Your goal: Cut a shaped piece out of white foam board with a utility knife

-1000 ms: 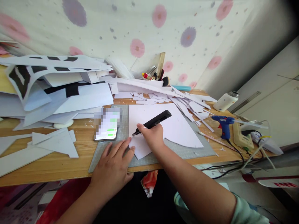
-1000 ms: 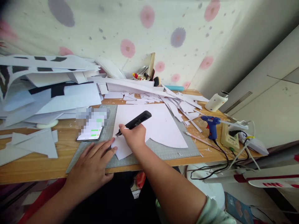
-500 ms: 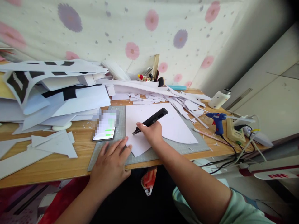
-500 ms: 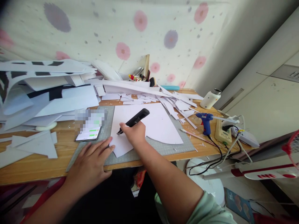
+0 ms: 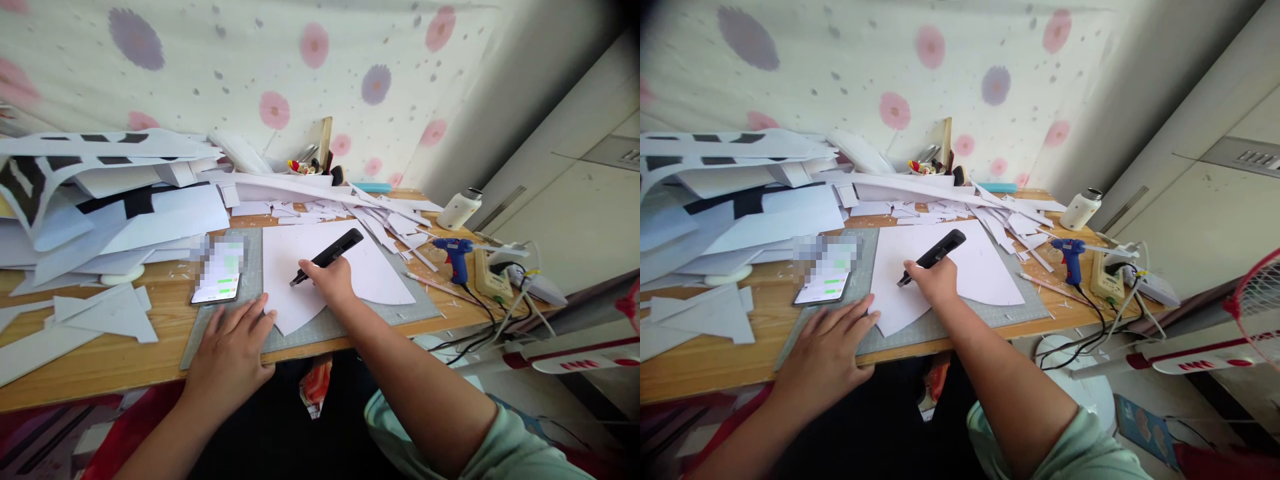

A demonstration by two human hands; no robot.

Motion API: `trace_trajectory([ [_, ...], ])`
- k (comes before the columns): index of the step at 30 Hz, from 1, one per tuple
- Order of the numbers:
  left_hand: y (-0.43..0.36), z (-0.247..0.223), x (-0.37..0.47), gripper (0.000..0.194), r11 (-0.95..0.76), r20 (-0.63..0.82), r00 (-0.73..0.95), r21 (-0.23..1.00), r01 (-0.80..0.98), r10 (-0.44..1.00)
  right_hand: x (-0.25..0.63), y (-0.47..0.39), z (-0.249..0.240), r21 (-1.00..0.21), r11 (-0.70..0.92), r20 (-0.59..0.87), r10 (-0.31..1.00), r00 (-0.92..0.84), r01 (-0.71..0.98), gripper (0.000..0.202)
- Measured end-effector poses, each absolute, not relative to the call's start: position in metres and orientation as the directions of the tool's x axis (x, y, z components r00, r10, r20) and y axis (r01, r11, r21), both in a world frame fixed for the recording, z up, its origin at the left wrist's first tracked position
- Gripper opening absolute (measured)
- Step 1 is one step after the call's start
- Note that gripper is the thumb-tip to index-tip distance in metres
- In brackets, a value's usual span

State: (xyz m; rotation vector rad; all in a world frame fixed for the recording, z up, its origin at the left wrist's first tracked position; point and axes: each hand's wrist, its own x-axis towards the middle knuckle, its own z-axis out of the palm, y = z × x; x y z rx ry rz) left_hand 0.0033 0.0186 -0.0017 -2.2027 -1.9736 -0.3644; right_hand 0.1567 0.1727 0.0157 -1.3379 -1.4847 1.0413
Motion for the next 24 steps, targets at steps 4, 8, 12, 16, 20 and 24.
trace_trajectory([
  [4, 0.019, -0.004, 0.001, 0.058, -0.133, 0.295, 0.112, 0.053, 0.990, 0.949, 0.163, 0.176, 0.014, -0.953, 0.066, 0.059, 0.998, -0.032, 0.295, 0.031],
  [8, 0.020, -0.007, -0.001, 0.057, -0.138, 0.299, 0.118, 0.047, 0.989, 0.947, 0.168, 0.179, 0.013, -0.956, 0.058, 0.053, 0.998, -0.022, 0.287, 0.031],
  [12, 0.019, -0.007, -0.003, 0.055, -0.151, 0.297, 0.139, 0.020, 0.988, 0.945, 0.173, 0.180, 0.016, -0.957, 0.057, 0.054, 0.998, -0.019, 0.286, 0.031],
  [16, 0.020, -0.007, -0.004, 0.056, -0.160, 0.312, 0.156, -0.011, 0.987, 0.937, 0.178, 0.179, 0.022, -0.947, 0.041, 0.041, 0.999, -0.004, 0.319, 0.030],
  [20, 0.021, -0.007, -0.005, 0.054, -0.166, 0.318, 0.162, -0.013, 0.986, 0.934, 0.183, 0.181, 0.024, -0.944, 0.042, 0.045, 0.999, 0.001, 0.326, 0.031],
  [24, 0.021, -0.006, -0.005, 0.053, -0.167, 0.312, 0.165, -0.022, 0.986, 0.936, 0.186, 0.183, 0.022, -0.946, 0.058, 0.054, 0.998, -0.021, 0.319, 0.030],
])
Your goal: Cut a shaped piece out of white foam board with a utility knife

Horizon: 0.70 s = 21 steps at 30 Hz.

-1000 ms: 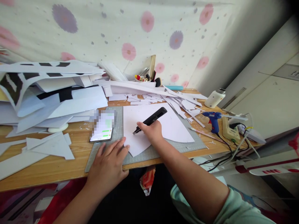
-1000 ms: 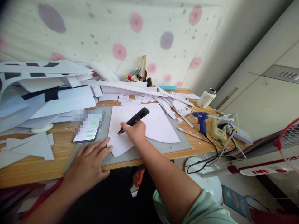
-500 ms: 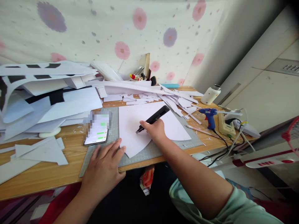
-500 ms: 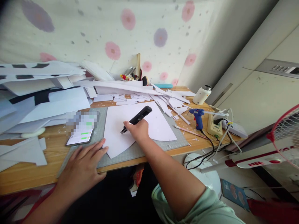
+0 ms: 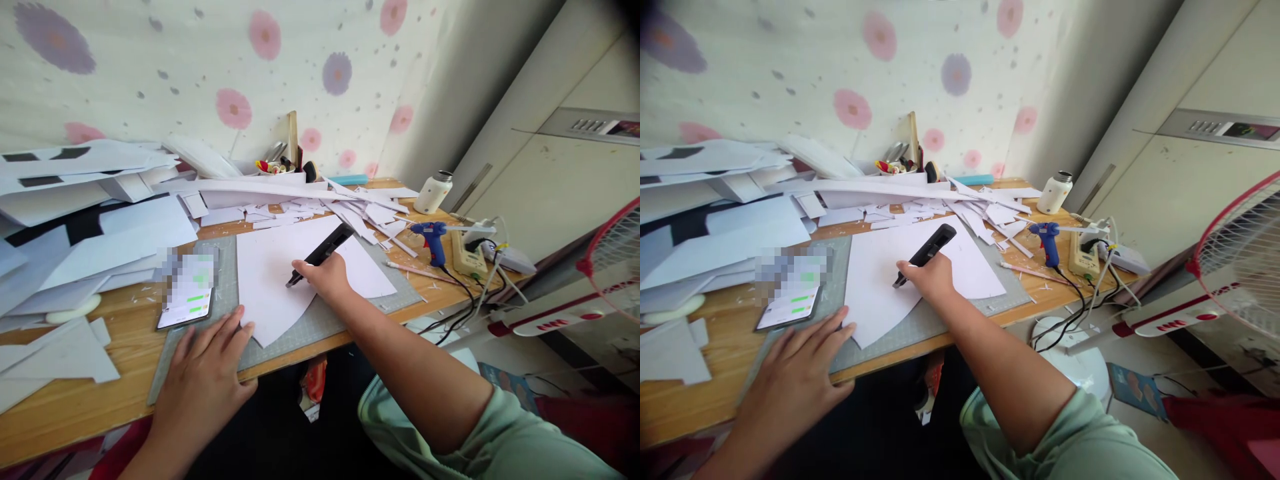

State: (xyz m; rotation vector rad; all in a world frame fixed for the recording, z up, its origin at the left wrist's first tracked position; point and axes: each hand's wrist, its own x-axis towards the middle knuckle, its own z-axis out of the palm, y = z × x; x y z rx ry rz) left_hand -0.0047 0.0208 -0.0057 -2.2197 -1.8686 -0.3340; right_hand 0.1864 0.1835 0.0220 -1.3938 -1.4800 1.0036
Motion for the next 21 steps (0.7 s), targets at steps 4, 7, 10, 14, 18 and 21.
trace_trajectory([
  [4, 0.020, -0.003, -0.002, 0.056, -0.157, 0.294, 0.173, -0.077, 0.985, 0.940, 0.189, 0.184, 0.022, -0.959, 0.025, 0.018, 0.999, -0.029, 0.281, 0.028],
  [7, 0.020, -0.002, 0.000, 0.057, -0.137, 0.266, 0.163, -0.112, 0.984, 0.950, 0.189, 0.187, 0.019, -0.970, 0.007, 0.004, 1.000, -0.014, 0.245, 0.025],
  [10, 0.020, -0.002, -0.001, 0.056, -0.135, 0.270, 0.164, -0.125, 0.983, 0.949, 0.188, 0.191, 0.014, -0.978, 0.029, 0.029, 1.000, -0.001, 0.206, 0.023],
  [14, 0.020, -0.006, -0.006, 0.054, -0.160, 0.301, 0.192, -0.126, 0.979, 0.934, 0.186, 0.195, 0.005, -0.986, 0.049, 0.054, 0.998, 0.028, 0.158, 0.024],
  [18, 0.021, -0.009, -0.009, 0.055, -0.182, 0.312, 0.213, -0.127, 0.975, 0.926, 0.185, 0.196, 0.002, -0.990, 0.060, 0.064, 0.997, 0.032, 0.127, 0.024],
  [21, 0.020, -0.008, -0.007, 0.052, -0.173, 0.306, 0.198, -0.108, 0.979, 0.931, 0.186, 0.195, 0.002, -0.993, 0.055, 0.058, 0.998, 0.026, 0.107, 0.023],
])
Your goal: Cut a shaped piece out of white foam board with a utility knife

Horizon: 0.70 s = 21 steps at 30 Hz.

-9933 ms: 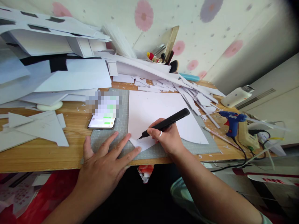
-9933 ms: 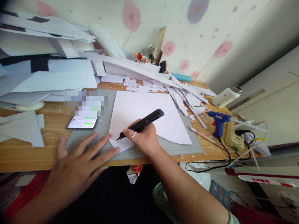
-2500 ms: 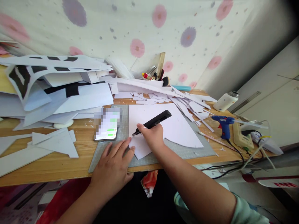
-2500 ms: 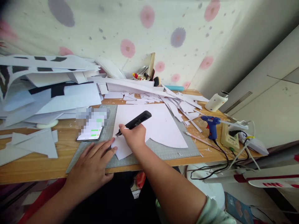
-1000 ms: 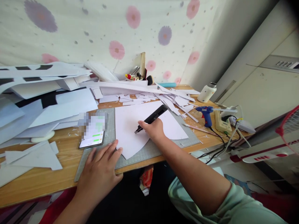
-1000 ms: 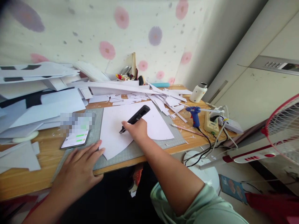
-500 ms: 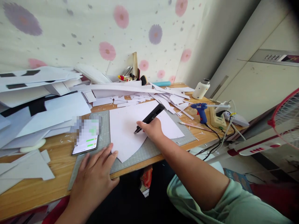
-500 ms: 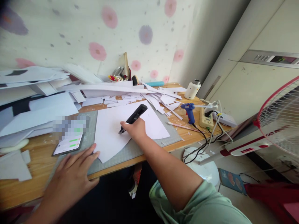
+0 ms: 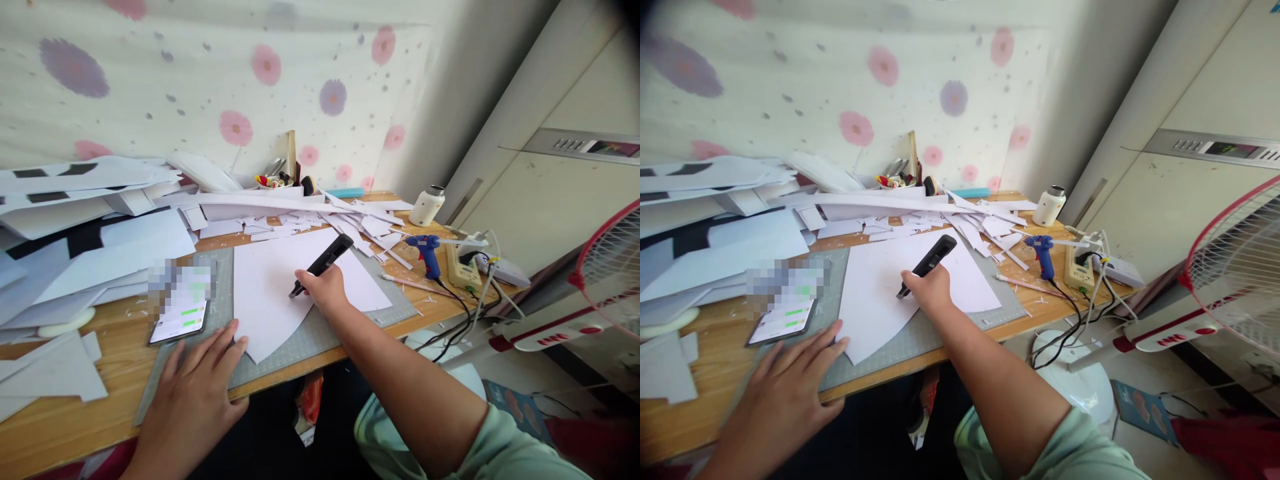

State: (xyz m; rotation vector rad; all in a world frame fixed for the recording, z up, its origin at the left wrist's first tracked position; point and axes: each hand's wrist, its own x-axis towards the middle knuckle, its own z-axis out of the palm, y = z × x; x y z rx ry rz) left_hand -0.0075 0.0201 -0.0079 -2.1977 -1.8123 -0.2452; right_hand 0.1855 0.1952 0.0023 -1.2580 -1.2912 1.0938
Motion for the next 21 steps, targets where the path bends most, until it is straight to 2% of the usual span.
trace_trajectory([
  [7, 0.019, -0.003, -0.001, 0.049, -0.141, 0.316, 0.119, 0.049, 0.989, 0.941, 0.189, 0.191, 0.005, -0.998, 0.055, 0.056, 0.998, 0.025, 0.014, 0.030],
  [11, 0.015, -0.005, 0.002, 0.052, -0.141, 0.325, 0.108, 0.080, 0.987, 0.939, 0.194, 0.186, 0.013, -0.957, 0.028, -0.015, 0.989, 0.148, -0.289, 0.028],
  [13, 0.013, -0.009, 0.002, 0.056, -0.154, 0.355, 0.118, 0.074, 0.985, 0.927, 0.195, 0.181, 0.017, -0.931, 0.010, -0.027, 0.995, 0.097, -0.364, 0.027],
  [17, 0.009, -0.014, 0.000, 0.061, -0.202, 0.429, 0.165, 0.042, 0.978, 0.888, 0.185, 0.163, 0.025, -0.972, 0.003, 0.036, 0.990, -0.133, -0.237, 0.030],
  [21, 0.007, -0.012, -0.001, 0.057, -0.274, 0.418, 0.249, 0.001, 0.962, 0.874, 0.165, 0.145, 0.025, -0.996, 0.014, 0.035, 0.972, -0.232, -0.092, 0.032],
])
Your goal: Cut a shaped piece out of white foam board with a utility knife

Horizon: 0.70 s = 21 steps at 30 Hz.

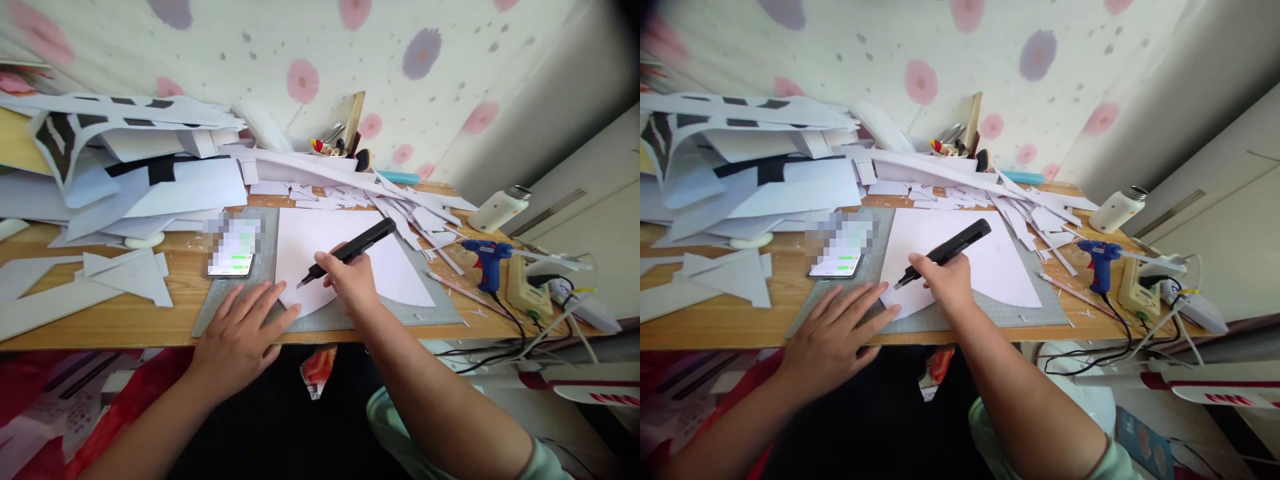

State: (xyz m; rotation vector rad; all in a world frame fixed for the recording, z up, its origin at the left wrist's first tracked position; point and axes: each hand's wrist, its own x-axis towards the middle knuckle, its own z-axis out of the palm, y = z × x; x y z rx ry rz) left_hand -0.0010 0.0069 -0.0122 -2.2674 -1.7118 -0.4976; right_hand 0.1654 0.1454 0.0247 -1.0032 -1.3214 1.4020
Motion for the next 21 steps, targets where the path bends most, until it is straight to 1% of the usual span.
trace_trajectory([
  [3, 0.006, -0.012, -0.002, 0.059, -0.290, 0.399, 0.262, 0.009, 0.957, 0.879, 0.154, 0.137, 0.021, -0.999, 0.034, 0.041, 0.966, -0.257, -0.032, 0.033],
  [13, 0.004, -0.013, -0.004, 0.053, -0.263, 0.313, 0.238, 0.040, 0.964, 0.919, 0.142, 0.121, 0.026, -0.994, 0.064, 0.041, 0.970, -0.239, 0.089, 0.033],
  [21, 0.005, -0.013, -0.003, 0.051, -0.264, 0.327, 0.234, 0.050, 0.963, 0.916, 0.139, 0.118, 0.025, -0.984, 0.102, 0.065, 0.970, -0.236, 0.146, 0.035],
])
